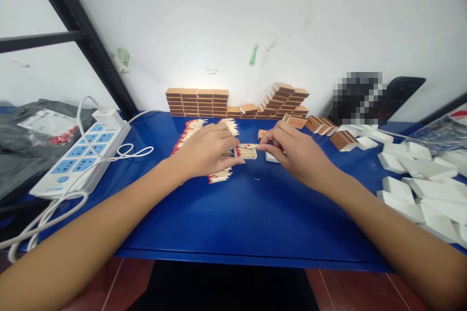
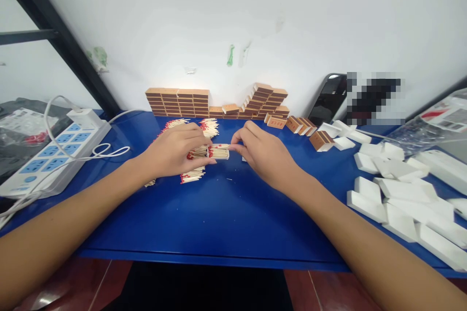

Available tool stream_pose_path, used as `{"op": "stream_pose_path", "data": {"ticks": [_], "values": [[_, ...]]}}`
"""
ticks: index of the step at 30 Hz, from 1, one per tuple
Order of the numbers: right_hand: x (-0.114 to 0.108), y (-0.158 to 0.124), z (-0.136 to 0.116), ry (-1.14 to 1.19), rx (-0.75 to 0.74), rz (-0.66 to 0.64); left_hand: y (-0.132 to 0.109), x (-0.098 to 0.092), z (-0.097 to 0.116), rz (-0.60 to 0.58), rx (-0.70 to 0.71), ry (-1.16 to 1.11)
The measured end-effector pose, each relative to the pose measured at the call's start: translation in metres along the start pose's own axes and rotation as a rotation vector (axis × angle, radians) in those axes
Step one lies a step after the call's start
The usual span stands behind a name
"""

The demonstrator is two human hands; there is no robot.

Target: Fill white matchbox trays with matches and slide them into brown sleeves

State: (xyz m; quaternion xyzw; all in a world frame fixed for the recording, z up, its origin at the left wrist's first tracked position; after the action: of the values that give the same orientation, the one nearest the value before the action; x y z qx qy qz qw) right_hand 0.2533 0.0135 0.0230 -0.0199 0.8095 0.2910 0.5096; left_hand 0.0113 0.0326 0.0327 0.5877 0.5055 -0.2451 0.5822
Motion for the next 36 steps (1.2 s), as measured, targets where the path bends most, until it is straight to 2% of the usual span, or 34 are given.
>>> {"op": "stream_pose_path", "data": {"ticks": [9, 18, 25, 31, 36], "values": [[0.003, -0.001, -0.002, -0.069, -0.046, -0.035, 0.001, 0.001, 0.001, -0.005, -0.011, -0.028], [0.005, -0.004, -0.009, -0.042, -0.053, -0.035, 0.000, 0.004, 0.002, 0.026, 0.017, -0.047], [-0.006, -0.002, -0.008, 0.012, -0.028, -0.016, 0.001, 0.001, 0.001, 0.033, -0.020, -0.062], [-0.012, -0.004, -0.008, 0.045, 0.036, -0.137, -0.001, 0.001, -0.001, 0.057, -0.040, -0.083], [-0.011, -0.004, -0.007, 0.022, 0.044, -0.179, -0.001, 0.002, -0.002, 0.057, -0.036, -0.073]]}}
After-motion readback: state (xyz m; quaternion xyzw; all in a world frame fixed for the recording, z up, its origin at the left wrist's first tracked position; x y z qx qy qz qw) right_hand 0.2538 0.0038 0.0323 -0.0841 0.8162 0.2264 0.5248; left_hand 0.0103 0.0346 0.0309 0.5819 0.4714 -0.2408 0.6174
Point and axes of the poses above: each hand's wrist, its own y-axis towards the middle knuckle, its own x-axis out of the palm, z = x × y, the point moved 2 cm from there along y, towards the middle knuckle, and after that the axes turned 13 degrees about x, right-handed, at the moved point
